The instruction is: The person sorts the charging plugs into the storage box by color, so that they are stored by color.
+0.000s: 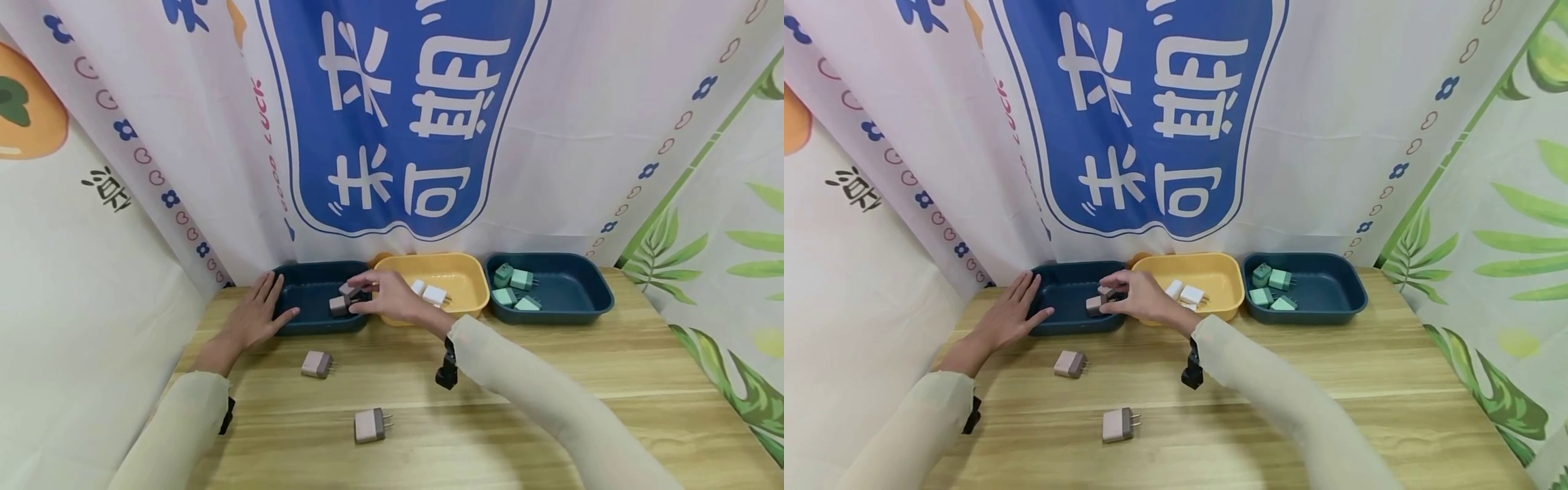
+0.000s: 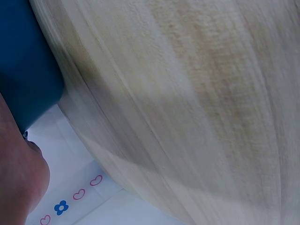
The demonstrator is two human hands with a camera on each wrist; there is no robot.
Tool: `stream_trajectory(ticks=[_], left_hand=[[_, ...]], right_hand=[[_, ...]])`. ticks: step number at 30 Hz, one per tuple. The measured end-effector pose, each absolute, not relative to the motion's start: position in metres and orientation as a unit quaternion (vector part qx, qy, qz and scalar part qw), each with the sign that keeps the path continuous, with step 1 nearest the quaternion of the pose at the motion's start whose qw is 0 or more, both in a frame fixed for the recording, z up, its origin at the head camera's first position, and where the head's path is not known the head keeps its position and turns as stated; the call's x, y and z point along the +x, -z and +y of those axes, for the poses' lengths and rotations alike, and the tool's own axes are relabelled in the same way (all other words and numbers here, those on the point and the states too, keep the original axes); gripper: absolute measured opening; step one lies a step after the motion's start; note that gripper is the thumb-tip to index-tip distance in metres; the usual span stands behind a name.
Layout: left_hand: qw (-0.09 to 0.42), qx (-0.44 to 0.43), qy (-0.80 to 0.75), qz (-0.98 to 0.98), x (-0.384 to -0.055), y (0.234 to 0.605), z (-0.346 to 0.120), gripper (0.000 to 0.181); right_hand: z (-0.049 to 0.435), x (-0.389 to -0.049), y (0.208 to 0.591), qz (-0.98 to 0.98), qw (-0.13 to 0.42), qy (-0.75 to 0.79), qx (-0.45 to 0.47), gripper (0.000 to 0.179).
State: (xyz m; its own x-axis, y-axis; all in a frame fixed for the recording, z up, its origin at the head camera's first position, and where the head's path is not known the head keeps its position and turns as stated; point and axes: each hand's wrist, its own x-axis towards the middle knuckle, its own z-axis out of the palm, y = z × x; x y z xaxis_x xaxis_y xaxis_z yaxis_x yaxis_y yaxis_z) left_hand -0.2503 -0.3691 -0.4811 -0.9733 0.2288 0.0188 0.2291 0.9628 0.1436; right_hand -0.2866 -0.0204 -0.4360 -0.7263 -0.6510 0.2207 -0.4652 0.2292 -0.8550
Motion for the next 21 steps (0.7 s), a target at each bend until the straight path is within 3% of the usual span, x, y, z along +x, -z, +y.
stream_trajectory(ticks=[7, 21], left_hand=[[0.001, -0.115, 0.074, -0.991, -0.251, 0.48, -0.368, 0.098], [0.0, -0.118, 0.082, -0.99, -0.251, 0.481, -0.369, 0.098]], right_hand=[[-0.012, -0.27, 0.435, 0.785, 0.081, 0.472, -0.393, 0.051], [0.005, -0.232, 0.442, 0.779, 0.119, 0.423, -0.448, 0.051]])
